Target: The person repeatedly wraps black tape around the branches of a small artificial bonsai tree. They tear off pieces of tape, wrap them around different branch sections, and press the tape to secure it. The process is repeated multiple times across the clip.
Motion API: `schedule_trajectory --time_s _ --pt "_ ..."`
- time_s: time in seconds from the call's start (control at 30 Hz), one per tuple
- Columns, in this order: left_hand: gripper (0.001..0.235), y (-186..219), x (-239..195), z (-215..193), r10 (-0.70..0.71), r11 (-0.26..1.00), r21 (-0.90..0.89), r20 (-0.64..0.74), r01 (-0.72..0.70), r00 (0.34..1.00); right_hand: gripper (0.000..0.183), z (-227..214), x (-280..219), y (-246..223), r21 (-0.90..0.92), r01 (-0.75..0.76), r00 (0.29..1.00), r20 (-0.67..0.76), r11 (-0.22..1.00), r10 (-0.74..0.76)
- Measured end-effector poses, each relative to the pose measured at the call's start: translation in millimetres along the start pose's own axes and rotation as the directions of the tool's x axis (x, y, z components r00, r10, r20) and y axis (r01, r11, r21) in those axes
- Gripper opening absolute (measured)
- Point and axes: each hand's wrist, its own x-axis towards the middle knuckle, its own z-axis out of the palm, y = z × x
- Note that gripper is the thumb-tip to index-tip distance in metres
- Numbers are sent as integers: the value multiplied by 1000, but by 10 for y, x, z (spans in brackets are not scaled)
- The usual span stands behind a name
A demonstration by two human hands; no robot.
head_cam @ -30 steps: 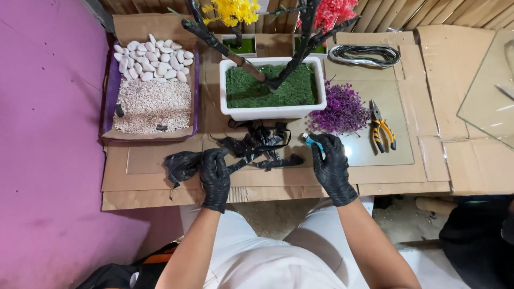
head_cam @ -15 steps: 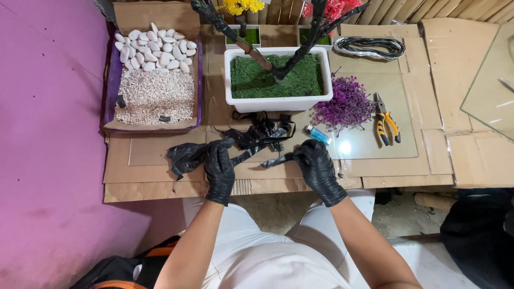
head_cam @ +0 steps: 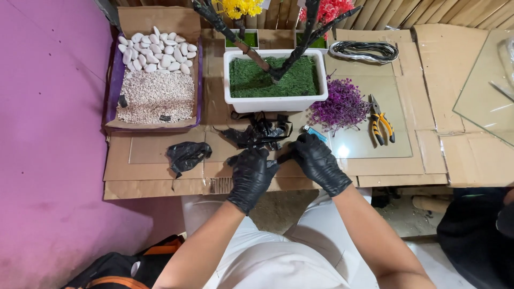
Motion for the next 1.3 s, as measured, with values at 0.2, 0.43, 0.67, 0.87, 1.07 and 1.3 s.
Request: schedule_trajectory --time_s 0.2,0.43,0.67,0.87,1.07,1.3 --pt "22 -71 -8 157 -112 981 180 203 76 973 38 239 25 95 7 -193 981 11 981 193" --pt "20 42 312 -292 -243 947 -168 180 273 953 13 -364 118 84 407 -125 982 -76 905 170" --pt "10 112 532 -603 -381 585 -632 339 508 860 18 -959 193 -321 859 -65 921 -144 508 362" --pt "9 359 387 -629 -489 419 -775 246 472 837 42 -853 -80 -1042 984 -168 957 149 55 248" --pt "15 518 -26 -342 -487 481 -771 160 417 858 18 -641 94 -1127 983 -182 880 164 -3 446" --pt "23 355 -44 -608 -592 502 -757 52 418 804 6 -909 201 -1084 990 -93 972 68 102 226"
